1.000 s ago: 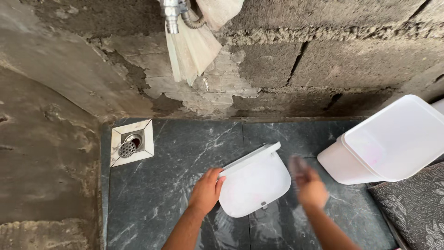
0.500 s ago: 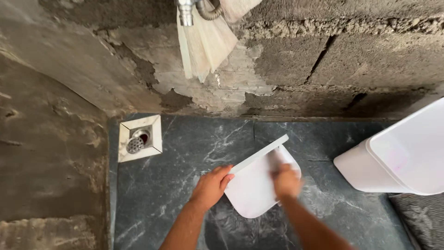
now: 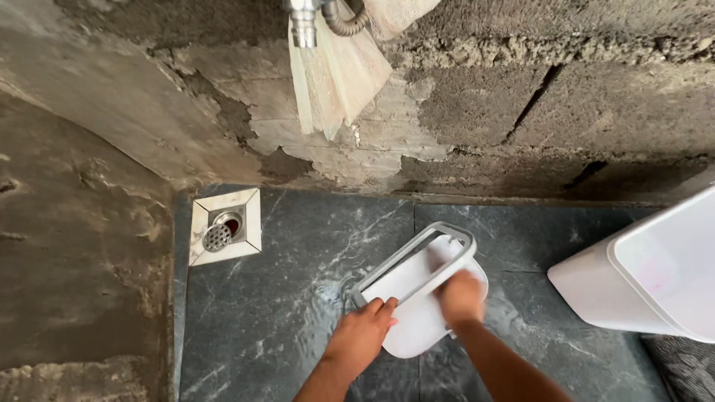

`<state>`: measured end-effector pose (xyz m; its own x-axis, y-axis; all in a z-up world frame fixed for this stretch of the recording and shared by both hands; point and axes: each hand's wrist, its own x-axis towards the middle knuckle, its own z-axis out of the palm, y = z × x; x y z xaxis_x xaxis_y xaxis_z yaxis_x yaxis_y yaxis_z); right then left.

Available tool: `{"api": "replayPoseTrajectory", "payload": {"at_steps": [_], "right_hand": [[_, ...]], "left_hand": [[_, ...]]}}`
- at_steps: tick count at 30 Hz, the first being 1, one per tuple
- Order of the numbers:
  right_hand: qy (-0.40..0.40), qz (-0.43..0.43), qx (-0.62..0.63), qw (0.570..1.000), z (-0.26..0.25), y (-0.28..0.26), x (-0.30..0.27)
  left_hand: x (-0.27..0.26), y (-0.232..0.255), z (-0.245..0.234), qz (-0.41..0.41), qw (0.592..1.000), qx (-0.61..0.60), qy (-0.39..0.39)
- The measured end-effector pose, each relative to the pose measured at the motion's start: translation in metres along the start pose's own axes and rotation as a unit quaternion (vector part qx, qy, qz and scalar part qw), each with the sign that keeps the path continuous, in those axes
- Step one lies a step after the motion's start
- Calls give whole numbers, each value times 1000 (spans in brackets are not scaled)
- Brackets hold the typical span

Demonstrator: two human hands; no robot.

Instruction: The person removes a plastic bag from a white container, rinses the container and its lid under a tap, adds cleaning agents, and scrubs the interior with a brush before rinsing again.

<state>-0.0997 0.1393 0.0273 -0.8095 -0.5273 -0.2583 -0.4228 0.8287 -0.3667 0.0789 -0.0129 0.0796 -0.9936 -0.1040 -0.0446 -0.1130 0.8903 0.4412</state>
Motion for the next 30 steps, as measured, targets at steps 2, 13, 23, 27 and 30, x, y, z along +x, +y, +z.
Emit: {"api": "replayPoseTrajectory", "payload": {"at_steps": [2,13,23,27,30], "right_hand": [[13,20,24,999,5,-9,3],[-48,-114,11,992,37,-21,-46],[-36,25,-151,988,-66,54,-25],[-55,12,-231,971,-17,30,-43],[-171,-164,-151,960,-14,18,-72]], "left_hand": [[1,-5,-4,9,1000,0,-1],[9,-4,-15,-3,999,-52,-7],[-4,-7,17,-18,1000,13,14],[2,1,16,-25,999,44,4],[4,5,4,-39,998,27,-35]]}}
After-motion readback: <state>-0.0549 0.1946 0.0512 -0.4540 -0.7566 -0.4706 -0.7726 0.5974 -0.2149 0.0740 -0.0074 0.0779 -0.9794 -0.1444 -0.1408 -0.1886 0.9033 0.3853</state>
